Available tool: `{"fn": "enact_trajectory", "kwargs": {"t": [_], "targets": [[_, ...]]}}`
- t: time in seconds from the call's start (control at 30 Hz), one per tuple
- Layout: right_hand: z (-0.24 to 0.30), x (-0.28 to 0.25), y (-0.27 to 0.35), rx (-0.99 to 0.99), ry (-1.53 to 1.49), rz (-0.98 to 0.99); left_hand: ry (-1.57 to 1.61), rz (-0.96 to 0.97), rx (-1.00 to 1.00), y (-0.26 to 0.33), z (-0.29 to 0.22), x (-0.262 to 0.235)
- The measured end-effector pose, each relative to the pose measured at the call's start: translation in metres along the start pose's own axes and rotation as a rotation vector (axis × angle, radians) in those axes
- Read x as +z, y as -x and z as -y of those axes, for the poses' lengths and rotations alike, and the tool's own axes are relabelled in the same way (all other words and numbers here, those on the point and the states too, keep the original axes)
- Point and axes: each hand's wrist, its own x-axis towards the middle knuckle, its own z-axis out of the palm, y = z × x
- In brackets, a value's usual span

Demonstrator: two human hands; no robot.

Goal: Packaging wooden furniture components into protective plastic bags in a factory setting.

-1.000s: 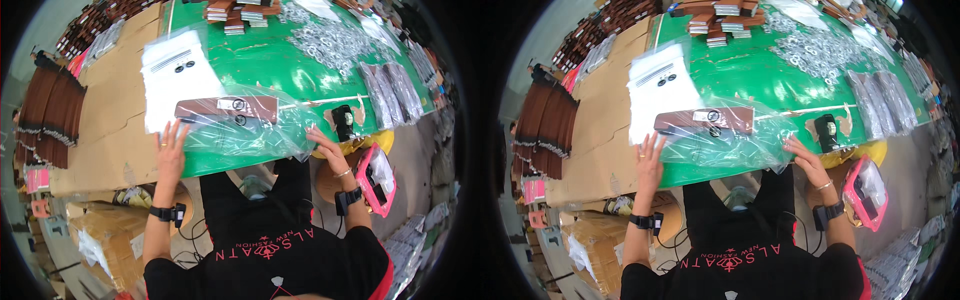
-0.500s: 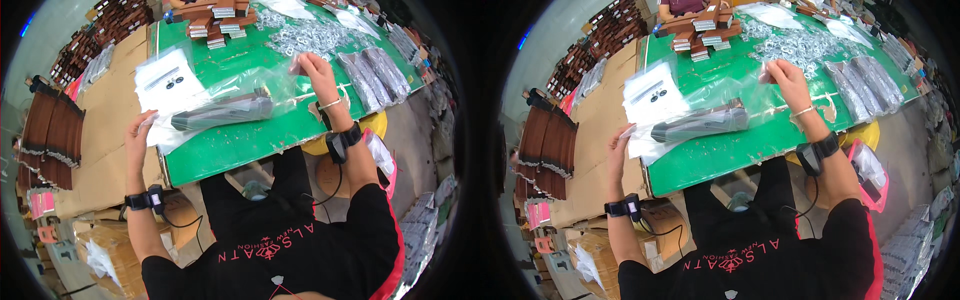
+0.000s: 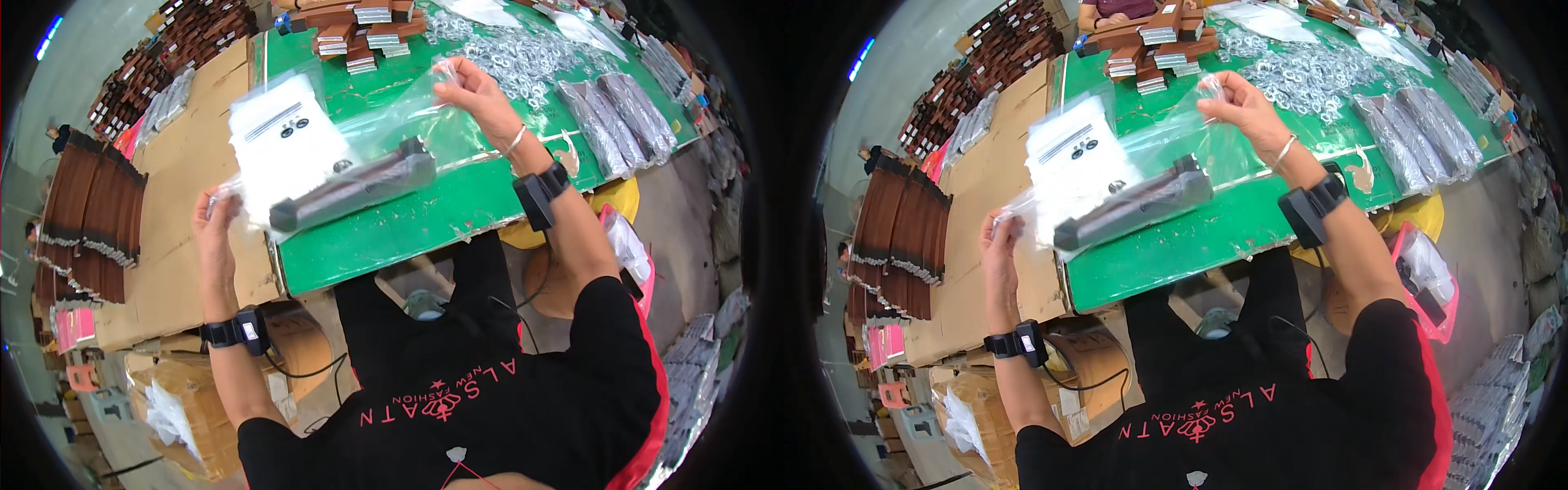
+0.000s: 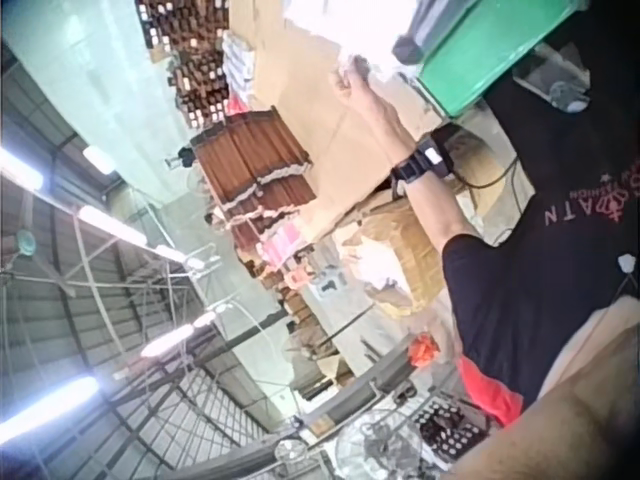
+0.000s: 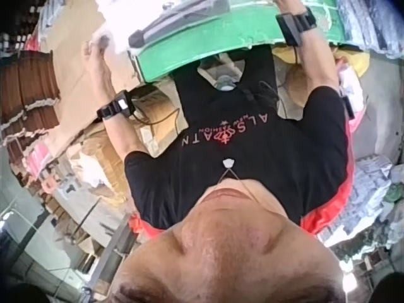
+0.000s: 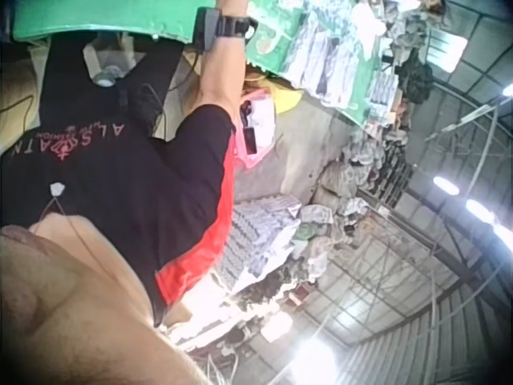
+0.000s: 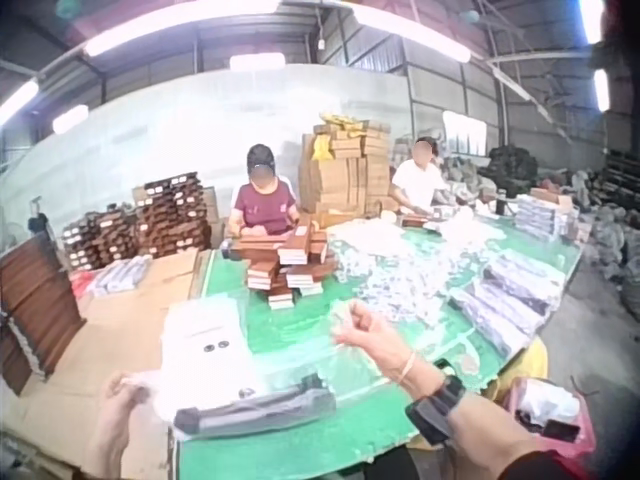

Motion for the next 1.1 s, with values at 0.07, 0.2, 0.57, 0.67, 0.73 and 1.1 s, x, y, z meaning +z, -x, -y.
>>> {"fn": "enact_trajectory", "kwargs": {"t": [0.07,0.2,0.57,0.67,0.73,1.1], "targets": [[-0.007,-0.002,-0.001,-0.012,-0.07,-0.021,-0.101,0.02,0.224,-0.001,-0.009,0.003],[-0.039,-0.038,0.038,-0.052,0.038,-0.051,-0.274,-0.009,0.141,0.027,0.012,0.012],[-0.033,-0.072,0.147,0.435,0.326,0.319,-1.062,0.241,0.074,0.116,0.09,0.046],[-0.051,-0.065,0.103,0.471,0.375,0.259,-1.268,0.412,0.101,0.119,0.071,0.034],[-0.06,-0.052,0.078,0.647,0.4,0.417,-1.317,0.556,-0.104,0.11,0.013,0.054],[-0.105,-0.019,0.067,0.668,0.235,0.212,-1.053,0.54,0.605,0.103,0.128,0.186]]}}
